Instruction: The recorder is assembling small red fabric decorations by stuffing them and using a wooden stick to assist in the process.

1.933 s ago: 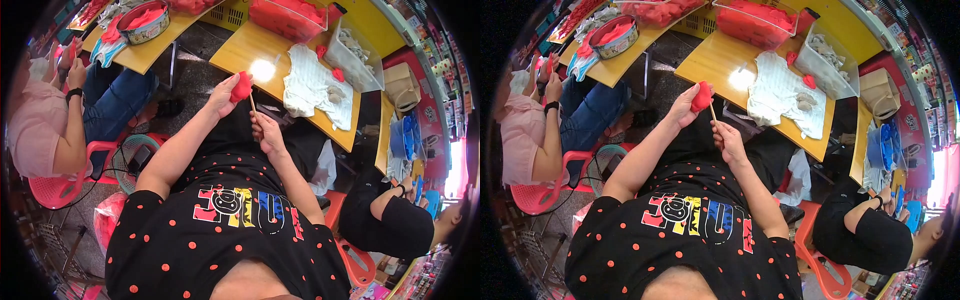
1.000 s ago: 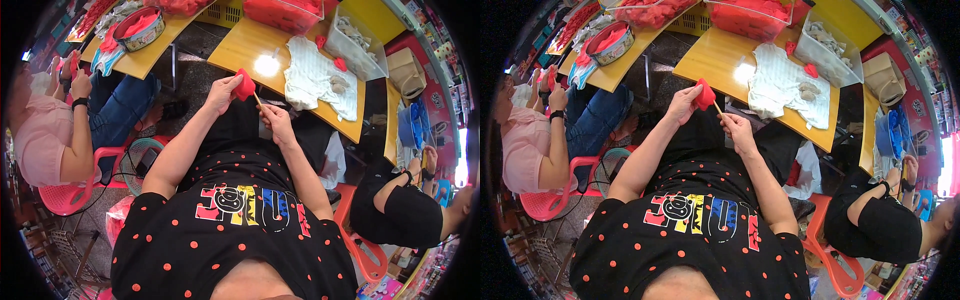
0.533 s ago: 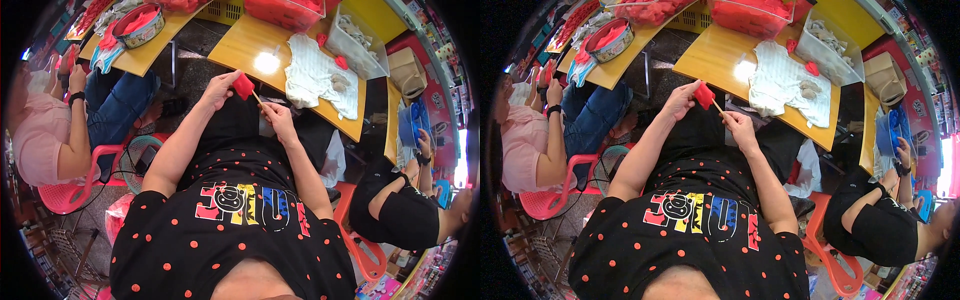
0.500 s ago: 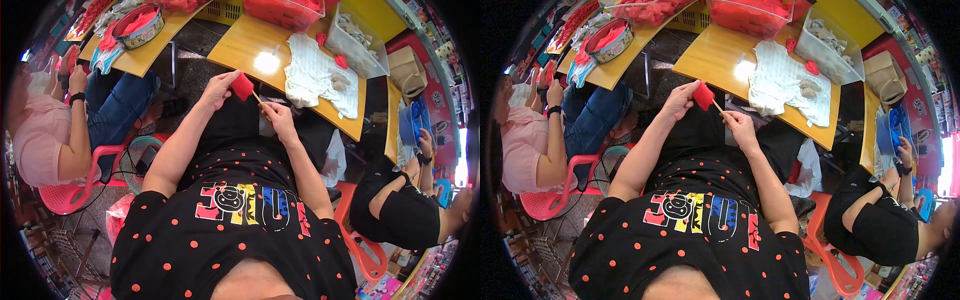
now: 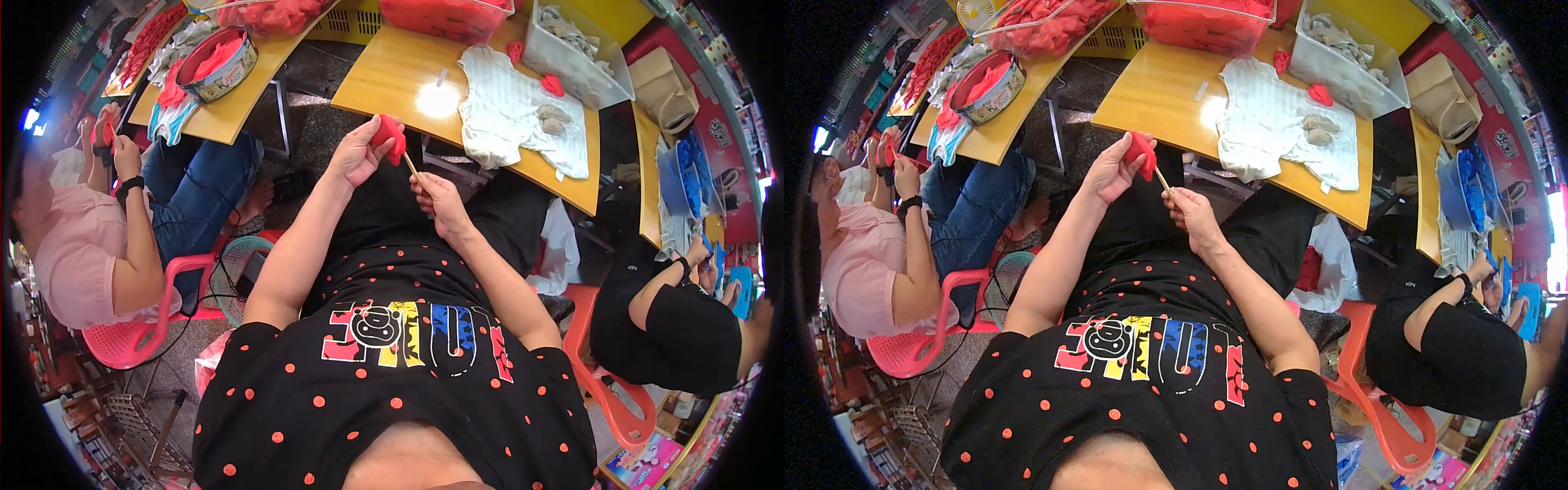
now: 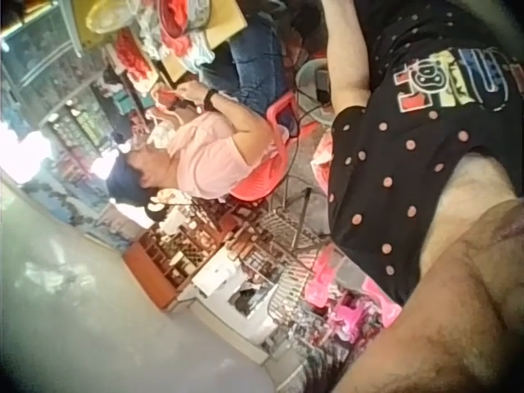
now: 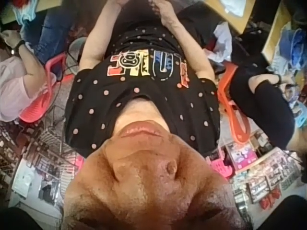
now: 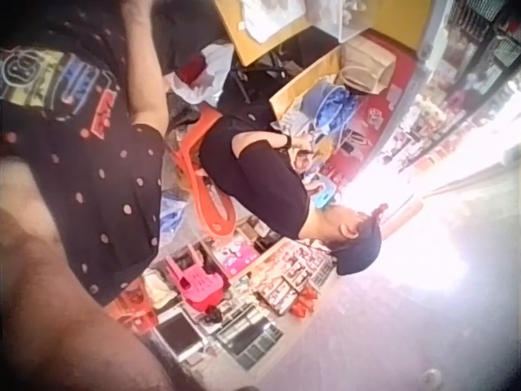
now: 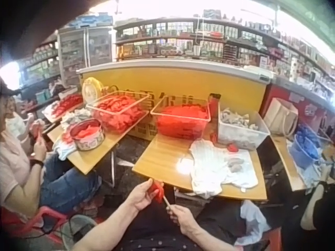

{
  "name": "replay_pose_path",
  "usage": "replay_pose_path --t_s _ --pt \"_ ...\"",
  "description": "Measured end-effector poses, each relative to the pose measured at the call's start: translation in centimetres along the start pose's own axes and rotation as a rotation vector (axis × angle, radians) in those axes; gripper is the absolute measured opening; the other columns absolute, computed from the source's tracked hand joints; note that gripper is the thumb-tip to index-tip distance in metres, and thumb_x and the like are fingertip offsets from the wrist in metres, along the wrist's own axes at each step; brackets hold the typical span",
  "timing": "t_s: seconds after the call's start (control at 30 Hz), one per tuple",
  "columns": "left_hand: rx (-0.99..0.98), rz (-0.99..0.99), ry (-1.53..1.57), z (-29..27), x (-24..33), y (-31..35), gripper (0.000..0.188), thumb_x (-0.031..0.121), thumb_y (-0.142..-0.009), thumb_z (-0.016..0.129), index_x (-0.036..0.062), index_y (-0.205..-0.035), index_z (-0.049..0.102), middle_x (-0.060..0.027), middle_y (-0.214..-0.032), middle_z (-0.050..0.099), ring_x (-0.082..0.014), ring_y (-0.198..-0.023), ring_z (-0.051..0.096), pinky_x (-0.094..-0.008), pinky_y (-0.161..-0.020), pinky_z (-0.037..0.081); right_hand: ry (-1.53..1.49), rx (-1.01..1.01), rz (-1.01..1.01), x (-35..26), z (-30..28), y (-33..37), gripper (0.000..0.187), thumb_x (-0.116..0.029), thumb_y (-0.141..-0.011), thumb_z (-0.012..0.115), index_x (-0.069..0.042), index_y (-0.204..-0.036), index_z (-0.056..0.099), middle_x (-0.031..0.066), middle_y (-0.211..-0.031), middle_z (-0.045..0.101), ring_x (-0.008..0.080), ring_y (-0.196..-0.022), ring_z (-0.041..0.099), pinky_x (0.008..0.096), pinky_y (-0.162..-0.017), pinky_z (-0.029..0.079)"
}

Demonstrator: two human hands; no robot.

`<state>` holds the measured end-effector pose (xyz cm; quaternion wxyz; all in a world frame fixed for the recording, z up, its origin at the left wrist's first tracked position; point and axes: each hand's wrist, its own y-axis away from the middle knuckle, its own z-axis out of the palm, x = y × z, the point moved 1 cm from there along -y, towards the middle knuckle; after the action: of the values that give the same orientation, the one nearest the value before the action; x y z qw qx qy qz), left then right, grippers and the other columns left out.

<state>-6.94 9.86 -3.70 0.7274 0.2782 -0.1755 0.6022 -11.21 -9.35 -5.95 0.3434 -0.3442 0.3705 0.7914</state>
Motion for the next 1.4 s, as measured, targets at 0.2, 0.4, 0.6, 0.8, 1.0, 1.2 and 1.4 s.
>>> replay_pose_path --t_s 0.2,0.4,0.6,0.8,1.0,1.2,1.4 --pt "-0.002 0.009 0.113 -0.8 0.2 -0.4 0.033 0.022 -0.093 0.053 -0.0044 -0.113 0.055 -0.0151 -0.112 0.06 -0.024 -0.104 0.06 -0.0246 -0.075 0.058 -0.049 -0.034 -0.019 0.3 0.0 0.1 0.019 -0.024 -0.094 0.052 -0.007 -0.092 0.059 -0.0075 -0.071 0.048 -0.0011 -0.051 0.033 0.0134 -0.045 0.024" --pt "-0.002 0.037 -0.013 0.1 0.4 0.3 0.031 0.021 -0.093 0.053 -0.0032 -0.112 0.056 -0.0154 -0.109 0.062 -0.0231 -0.101 0.062 -0.0246 -0.073 0.058 0.079 -0.027 0.041 -0.8 -0.2 0.1 0.02 -0.024 -0.094 0.052 -0.006 -0.092 0.061 -0.0077 -0.069 0.048 -0.0012 -0.05 0.033 0.0135 -0.044 0.024" --pt "0.002 0.024 -0.051 0.7 0.0 0.5 0.031 0.022 -0.093 0.053 -0.0022 -0.111 0.056 -0.0156 -0.108 0.063 -0.0214 -0.097 0.063 -0.0246 -0.072 0.058 0.071 0.038 -0.022 -0.9 -0.1 0.2 0.02 -0.024 -0.094 0.052 -0.005 -0.092 0.061 -0.0083 -0.069 0.048 -0.0013 -0.05 0.033 0.0138 -0.043 0.023" --pt "0.027 0.023 0.115 -0.6 0.0 -0.2 0.031 0.023 -0.093 0.053 -0.0023 -0.111 0.056 -0.0151 -0.108 0.062 -0.0215 -0.099 0.063 -0.0241 -0.072 0.058 -0.024 -0.022 -0.004 -0.2 0.0 0.2 0.021 -0.024 -0.095 0.051 -0.005 -0.093 0.059 -0.0077 -0.069 0.047 -0.0011 -0.05 0.032 0.0138 -0.044 0.023" --pt "0.007 -0.021 0.051 -0.1 -0.4 0.1 0.03 0.023 -0.093 0.054 -0.0006 -0.111 0.056 -0.0132 -0.108 0.063 -0.0216 -0.102 0.062 -0.025 -0.07 0.058 0.044 -0.016 0.05 -0.8 -0.3 -0.2 0.022 -0.024 -0.095 0.051 -0.005 -0.092 0.061 -0.0075 -0.068 0.047 -0.0005 -0.049 0.032 0.0145 -0.044 0.023" --pt "0.014 0.003 0.161 -1.8 -0.4 -0.5 0.029 0.022 -0.092 0.054 0.0007 -0.112 0.056 -0.0128 -0.109 0.062 -0.0191 -0.097 0.063 -0.0225 -0.066 0.058 0.028 0.02 -0.023 -0.5 0.3 0.2 0.021 -0.024 -0.094 0.049 -0.007 -0.087 0.06 -0.0076 -0.066 0.046 0.0003 -0.049 0.032 0.0157 -0.044 0.022" --pt "0.005 0.005 0.212 -1.5 0.0 -0.5 0.031 0.022 -0.093 0.053 -0.0012 -0.114 0.055 -0.0142 -0.108 0.063 -0.018 -0.09 0.065 -0.0188 -0.06 0.057 -0.029 0.036 -0.066 -1.7 -0.3 0.3 0.019 -0.021 -0.093 0.049 -0.007 -0.085 0.059 -0.0067 -0.066 0.046 0.0015 -0.05 0.033 0.0163 -0.045 0.024"
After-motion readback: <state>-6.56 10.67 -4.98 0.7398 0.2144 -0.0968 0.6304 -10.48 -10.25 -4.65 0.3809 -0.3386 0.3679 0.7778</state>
